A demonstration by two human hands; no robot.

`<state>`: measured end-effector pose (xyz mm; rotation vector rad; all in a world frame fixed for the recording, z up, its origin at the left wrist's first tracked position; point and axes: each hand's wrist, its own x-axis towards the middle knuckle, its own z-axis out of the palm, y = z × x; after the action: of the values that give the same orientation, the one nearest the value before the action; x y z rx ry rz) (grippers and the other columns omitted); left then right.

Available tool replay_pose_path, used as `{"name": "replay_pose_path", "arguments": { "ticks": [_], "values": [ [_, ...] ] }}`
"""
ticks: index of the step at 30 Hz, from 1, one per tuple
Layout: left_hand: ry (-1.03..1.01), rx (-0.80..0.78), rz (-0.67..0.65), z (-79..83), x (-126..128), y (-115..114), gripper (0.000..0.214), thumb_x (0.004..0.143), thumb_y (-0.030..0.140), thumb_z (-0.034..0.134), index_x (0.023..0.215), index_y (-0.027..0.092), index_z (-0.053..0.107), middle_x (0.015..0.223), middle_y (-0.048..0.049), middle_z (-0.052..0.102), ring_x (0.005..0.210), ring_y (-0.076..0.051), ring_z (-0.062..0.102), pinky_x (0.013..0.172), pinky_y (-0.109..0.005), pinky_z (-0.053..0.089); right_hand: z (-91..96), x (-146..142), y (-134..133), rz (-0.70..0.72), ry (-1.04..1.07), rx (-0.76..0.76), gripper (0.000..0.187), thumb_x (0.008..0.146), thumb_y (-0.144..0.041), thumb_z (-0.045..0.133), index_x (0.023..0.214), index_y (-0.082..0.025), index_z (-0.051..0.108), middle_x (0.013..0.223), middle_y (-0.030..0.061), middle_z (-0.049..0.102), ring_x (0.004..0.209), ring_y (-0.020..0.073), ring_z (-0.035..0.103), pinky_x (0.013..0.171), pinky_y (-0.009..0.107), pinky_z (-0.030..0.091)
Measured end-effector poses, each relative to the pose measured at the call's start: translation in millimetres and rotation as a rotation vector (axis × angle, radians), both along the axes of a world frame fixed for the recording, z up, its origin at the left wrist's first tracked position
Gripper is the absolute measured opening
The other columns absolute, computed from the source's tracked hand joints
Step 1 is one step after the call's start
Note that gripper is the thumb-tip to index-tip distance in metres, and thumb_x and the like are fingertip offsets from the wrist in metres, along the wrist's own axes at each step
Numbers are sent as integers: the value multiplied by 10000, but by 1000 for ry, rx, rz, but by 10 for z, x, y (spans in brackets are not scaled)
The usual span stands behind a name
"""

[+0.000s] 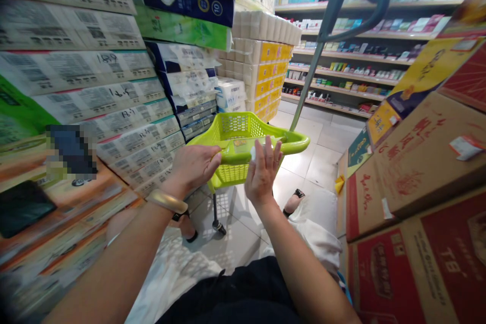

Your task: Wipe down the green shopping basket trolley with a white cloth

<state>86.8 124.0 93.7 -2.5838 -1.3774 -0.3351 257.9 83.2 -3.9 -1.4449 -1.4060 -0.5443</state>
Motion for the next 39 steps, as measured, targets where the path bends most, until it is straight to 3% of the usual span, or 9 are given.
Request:
{"name": "replay_pose_path", "arguments": {
  "ticks": [5, 8, 11, 15, 21, 25, 32, 35, 39],
  "values": [
    [-5, -7, 2, 9, -25, -3, 583, 951, 475, 195, 871, 216, 711, 887, -105, 754, 810, -267, 668, 629, -344, 363, 31, -373, 11, 79, -200, -31, 539, 958, -186, 404, 1495, -239, 417, 1571, 63, 403, 1554, 223, 20, 1253, 503, 70],
    [-19, -21, -4, 17, -47, 0, 586, 953, 467, 187, 868, 226, 714, 908, -99, 755, 822, -264, 670, 638, -342, 373, 39, -404, 29, 80, -306, -29, 520, 939, -208, 469, 1455, -272, 480, 1539, 27, 458, 1553, 201, 41, 1259, 465, -13],
    [-20, -27, 2, 24, -60, 0, 581, 948, 474, 198, 845, 219, 709, 885, -103, 750, 820, -263, 669, 642, -339, 376, 33, -255, 21, 52, -342, -11, 519, 944, -203, 468, 1455, -291, 477, 1524, 23, 480, 1551, 195, 72, 1254, 474, -39],
    [-6, -30, 15, 36, -58, -8, 559, 940, 477, 216, 862, 217, 705, 880, -103, 746, 816, -266, 668, 630, -341, 371, -17, 96, -17, 36, -297, 11, 518, 966, -200, 413, 1481, -248, 438, 1548, 78, 441, 1549, 222, 89, 1249, 511, 48],
    [-5, -47, 24, 57, -41, -13, 521, 932, 458, 243, 858, 222, 702, 886, -105, 745, 822, -274, 669, 628, -345, 373, -50, 393, -21, -18, 25, -2, 539, 994, -224, 301, 1531, -190, 338, 1599, 149, 326, 1548, 266, 88, 1208, 590, 177],
    [-9, -39, 32, 48, -45, -4, 528, 932, 462, 243, 848, 218, 704, 876, -112, 747, 819, -278, 669, 628, -351, 376, 60, 181, -20, -3, 136, -23, 531, 991, -224, 275, 1511, -192, 375, 1581, 140, 356, 1541, 264, 119, 1199, 587, 212],
    [-31, -27, 28, 38, -104, 11, 560, 935, 454, 218, 831, 206, 709, 847, -123, 741, 798, -273, 661, 634, -349, 375, 447, -293, -33, 182, -155, -140, 397, 947, -226, 425, 1288, -202, 627, 1400, 47, 603, 1431, 218, 393, 1245, 433, 189],
    [-24, -9, 29, 42, -135, 17, 559, 933, 443, 208, 814, 207, 700, 834, -116, 739, 785, -265, 657, 611, -345, 350, 585, -296, 7, 205, -186, -206, 393, 950, -247, 444, 1297, -192, 619, 1341, 41, 650, 1366, 221, 477, 1242, 425, 192],
    [-9, -8, 48, 46, -174, 29, 543, 919, 449, 217, 804, 210, 692, 832, -109, 736, 762, -261, 647, 580, -344, 316, 641, 6, 65, 83, -69, -252, 360, 967, -287, 427, 1234, -197, 652, 1255, 67, 698, 1338, 244, 510, 1225, 490, 189]
  ]
}}
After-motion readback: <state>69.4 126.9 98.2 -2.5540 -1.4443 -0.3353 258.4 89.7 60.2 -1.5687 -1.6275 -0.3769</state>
